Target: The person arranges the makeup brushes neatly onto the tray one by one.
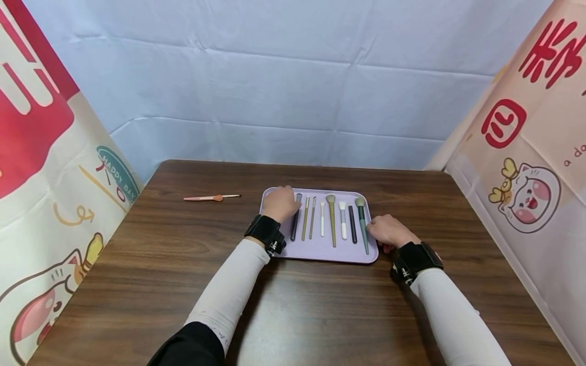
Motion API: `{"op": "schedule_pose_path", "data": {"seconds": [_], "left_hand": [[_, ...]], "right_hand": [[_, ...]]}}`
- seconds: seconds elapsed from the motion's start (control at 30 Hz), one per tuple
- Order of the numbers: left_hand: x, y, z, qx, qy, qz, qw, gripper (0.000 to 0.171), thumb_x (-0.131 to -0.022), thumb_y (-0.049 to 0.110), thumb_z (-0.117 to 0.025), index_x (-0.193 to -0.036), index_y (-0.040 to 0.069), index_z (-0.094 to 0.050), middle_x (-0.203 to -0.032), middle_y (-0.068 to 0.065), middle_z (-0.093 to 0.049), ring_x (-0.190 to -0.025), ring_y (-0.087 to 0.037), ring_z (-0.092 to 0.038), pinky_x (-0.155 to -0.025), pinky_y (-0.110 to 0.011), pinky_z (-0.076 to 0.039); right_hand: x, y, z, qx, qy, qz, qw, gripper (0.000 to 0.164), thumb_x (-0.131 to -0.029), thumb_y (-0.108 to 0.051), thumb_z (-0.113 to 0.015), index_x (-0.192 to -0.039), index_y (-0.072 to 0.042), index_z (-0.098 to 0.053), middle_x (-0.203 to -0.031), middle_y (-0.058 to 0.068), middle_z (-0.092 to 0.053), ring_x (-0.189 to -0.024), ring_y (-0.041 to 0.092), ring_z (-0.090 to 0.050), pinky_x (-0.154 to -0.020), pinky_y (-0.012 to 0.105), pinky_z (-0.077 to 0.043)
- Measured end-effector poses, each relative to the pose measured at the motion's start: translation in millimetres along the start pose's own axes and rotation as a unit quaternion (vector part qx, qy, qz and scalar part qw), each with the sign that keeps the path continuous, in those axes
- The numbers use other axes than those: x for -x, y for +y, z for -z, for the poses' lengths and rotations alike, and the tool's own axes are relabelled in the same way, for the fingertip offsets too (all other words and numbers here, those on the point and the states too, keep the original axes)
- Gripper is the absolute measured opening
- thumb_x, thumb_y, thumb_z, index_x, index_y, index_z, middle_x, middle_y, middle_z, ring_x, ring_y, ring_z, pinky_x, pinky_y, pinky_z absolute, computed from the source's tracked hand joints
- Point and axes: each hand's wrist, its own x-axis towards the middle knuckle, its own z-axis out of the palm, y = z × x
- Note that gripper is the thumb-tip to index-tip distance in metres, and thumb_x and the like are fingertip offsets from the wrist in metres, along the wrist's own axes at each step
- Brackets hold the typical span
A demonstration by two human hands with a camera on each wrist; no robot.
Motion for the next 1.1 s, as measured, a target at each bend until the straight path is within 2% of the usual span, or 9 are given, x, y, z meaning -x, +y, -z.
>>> {"op": "schedule_pose_path", "data": {"seconds": [0.13, 0.33, 0.57, 0.7, 0.93, 1.1], "left_hand": [[1.4, -3.3, 3.4, -0.013, 0.003, -0.010, 0.9999, 0.051, -0.098, 0.042, -0.064, -0.129, 0.002, -0.063, -0.118, -0.016, -0.067, -0.104, -0.031, -0.065, -0.089, -0.042, -0.054], [2.9, -12.0, 5.7, 0.011, 0.003, -0.007, 0.9999, 0.053, -0.098, 0.042, -0.065, -0.134, 0.004, -0.060, -0.130, -0.017, -0.059, -0.124, -0.034, -0.054, -0.094, -0.048, -0.053], [3.9, -27.3, 10.0, -0.011, 0.030, -0.015, 0.9994, 0.050, -0.097, 0.038, -0.067, -0.131, 0.002, -0.061, -0.132, -0.019, -0.054, -0.125, -0.035, -0.048, -0.094, -0.049, -0.053], [3.0, -38.3, 11.0, -0.017, 0.027, -0.007, 0.9995, 0.051, -0.098, 0.039, -0.066, -0.132, 0.002, -0.059, -0.134, -0.019, -0.052, -0.127, -0.036, -0.046, -0.097, -0.050, -0.050], [3.8, -58.8, 15.2, -0.010, 0.023, 0.004, 0.9997, 0.053, -0.099, 0.043, -0.064, -0.133, 0.003, -0.059, -0.136, -0.021, -0.052, -0.129, -0.038, -0.044, -0.101, -0.056, -0.044], [5.3, -79.1, 17.0, -0.010, 0.026, 0.014, 0.9995, 0.055, -0.100, 0.042, -0.062, -0.136, 0.002, -0.057, -0.138, -0.023, -0.050, -0.129, -0.040, -0.043, -0.103, -0.059, -0.042]], "right_hand": [[0, 0, 0, 0.001, 0.000, 0.000, 1.000, 0.034, -0.102, -0.019, -0.037, -0.082, -0.001, -0.059, -0.064, 0.011, -0.057, -0.051, 0.022, -0.062, -0.049, 0.033, -0.052], [1, -2, 0, -0.001, -0.002, 0.000, 1.000, 0.033, -0.102, -0.020, -0.038, -0.083, -0.001, -0.059, -0.064, 0.011, -0.056, -0.052, 0.023, -0.062, -0.050, 0.034, -0.053], [-1, 0, 0, -0.003, 0.000, -0.005, 1.000, 0.033, -0.101, -0.019, -0.038, -0.081, -0.002, -0.058, -0.063, 0.010, -0.056, -0.052, 0.022, -0.062, -0.049, 0.033, -0.052], [-1, 0, 0, -0.007, 0.001, -0.007, 1.000, 0.033, -0.100, -0.020, -0.038, -0.083, -0.001, -0.060, -0.065, 0.011, -0.056, -0.052, 0.022, -0.062, -0.049, 0.033, -0.052], [1, 1, -1, -0.017, -0.003, -0.018, 1.000, 0.032, -0.101, -0.021, -0.039, -0.100, 0.003, -0.062, -0.074, 0.013, -0.057, -0.054, 0.023, -0.061, -0.051, 0.032, -0.053], [1, -1, -1, -0.016, -0.003, -0.018, 1.000, 0.032, -0.101, -0.021, -0.039, -0.100, 0.003, -0.062, -0.074, 0.013, -0.057, -0.054, 0.022, -0.061, -0.051, 0.032, -0.053]]}}
